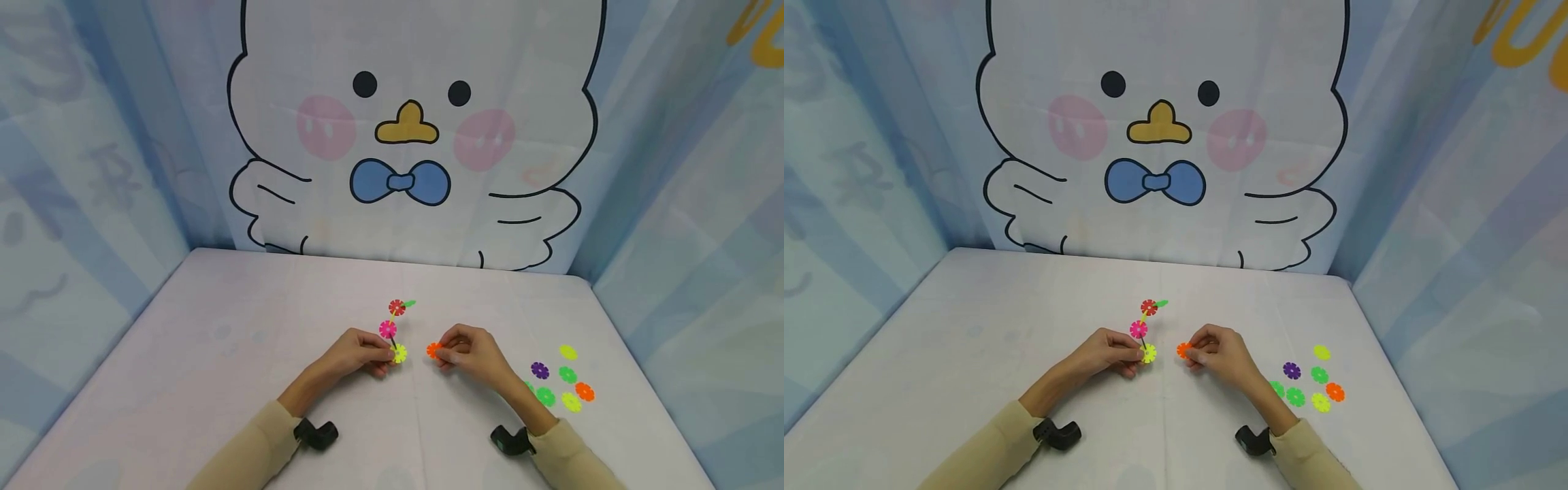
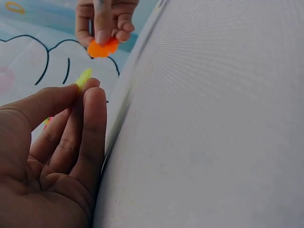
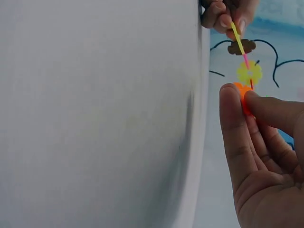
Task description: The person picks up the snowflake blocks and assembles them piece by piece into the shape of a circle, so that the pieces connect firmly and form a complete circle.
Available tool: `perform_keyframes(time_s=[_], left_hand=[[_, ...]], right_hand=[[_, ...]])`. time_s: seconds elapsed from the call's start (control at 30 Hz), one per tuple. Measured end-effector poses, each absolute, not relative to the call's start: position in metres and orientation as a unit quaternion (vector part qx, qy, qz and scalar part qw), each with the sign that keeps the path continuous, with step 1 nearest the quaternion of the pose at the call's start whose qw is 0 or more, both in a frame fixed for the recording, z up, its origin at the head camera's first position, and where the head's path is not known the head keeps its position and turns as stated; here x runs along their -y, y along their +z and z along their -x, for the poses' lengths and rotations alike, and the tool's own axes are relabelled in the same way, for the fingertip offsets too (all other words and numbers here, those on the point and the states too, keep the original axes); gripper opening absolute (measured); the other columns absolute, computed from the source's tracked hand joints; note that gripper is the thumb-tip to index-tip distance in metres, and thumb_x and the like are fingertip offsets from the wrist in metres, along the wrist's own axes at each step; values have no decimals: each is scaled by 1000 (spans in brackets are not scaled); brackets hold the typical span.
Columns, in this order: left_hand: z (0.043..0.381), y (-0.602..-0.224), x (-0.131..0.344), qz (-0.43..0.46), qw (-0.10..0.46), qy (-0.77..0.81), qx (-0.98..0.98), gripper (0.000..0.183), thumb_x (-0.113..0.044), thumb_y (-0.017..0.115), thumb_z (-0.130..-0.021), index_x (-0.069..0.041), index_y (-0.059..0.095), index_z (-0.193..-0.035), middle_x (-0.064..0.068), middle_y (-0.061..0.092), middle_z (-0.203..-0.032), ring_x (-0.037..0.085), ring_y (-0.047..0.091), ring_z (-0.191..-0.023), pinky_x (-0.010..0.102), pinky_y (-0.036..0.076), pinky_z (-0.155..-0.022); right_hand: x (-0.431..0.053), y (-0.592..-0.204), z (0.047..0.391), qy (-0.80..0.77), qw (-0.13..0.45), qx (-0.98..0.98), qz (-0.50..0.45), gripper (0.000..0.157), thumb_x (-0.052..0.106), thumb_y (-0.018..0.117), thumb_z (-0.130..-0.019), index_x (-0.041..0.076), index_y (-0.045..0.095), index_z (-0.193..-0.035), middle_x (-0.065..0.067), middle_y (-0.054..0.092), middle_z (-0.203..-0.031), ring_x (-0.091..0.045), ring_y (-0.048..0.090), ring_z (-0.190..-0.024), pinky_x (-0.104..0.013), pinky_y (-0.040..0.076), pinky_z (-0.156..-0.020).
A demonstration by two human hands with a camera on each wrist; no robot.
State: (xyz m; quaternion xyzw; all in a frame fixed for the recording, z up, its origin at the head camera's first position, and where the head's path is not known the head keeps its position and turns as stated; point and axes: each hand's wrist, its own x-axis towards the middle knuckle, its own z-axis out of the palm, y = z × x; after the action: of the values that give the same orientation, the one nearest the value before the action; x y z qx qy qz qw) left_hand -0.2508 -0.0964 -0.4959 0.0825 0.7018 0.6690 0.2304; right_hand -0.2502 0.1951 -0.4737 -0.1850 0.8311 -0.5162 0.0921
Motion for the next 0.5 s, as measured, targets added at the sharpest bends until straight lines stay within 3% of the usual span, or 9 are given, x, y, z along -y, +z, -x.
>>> perform_keyframes(time_s=[0.5], left_hand=[[251,-496,97,-81,230,672,-699,23,-10,77,-96,7,77,-111,7,79,-84,11,72,-67,27,66,-70]], right_hand=[[-162,-474,243,-511,111,-827,205,15,7,80,-93,-3,70,-99,-19,79,-89,-24,79,-76,-22,63,-73]])
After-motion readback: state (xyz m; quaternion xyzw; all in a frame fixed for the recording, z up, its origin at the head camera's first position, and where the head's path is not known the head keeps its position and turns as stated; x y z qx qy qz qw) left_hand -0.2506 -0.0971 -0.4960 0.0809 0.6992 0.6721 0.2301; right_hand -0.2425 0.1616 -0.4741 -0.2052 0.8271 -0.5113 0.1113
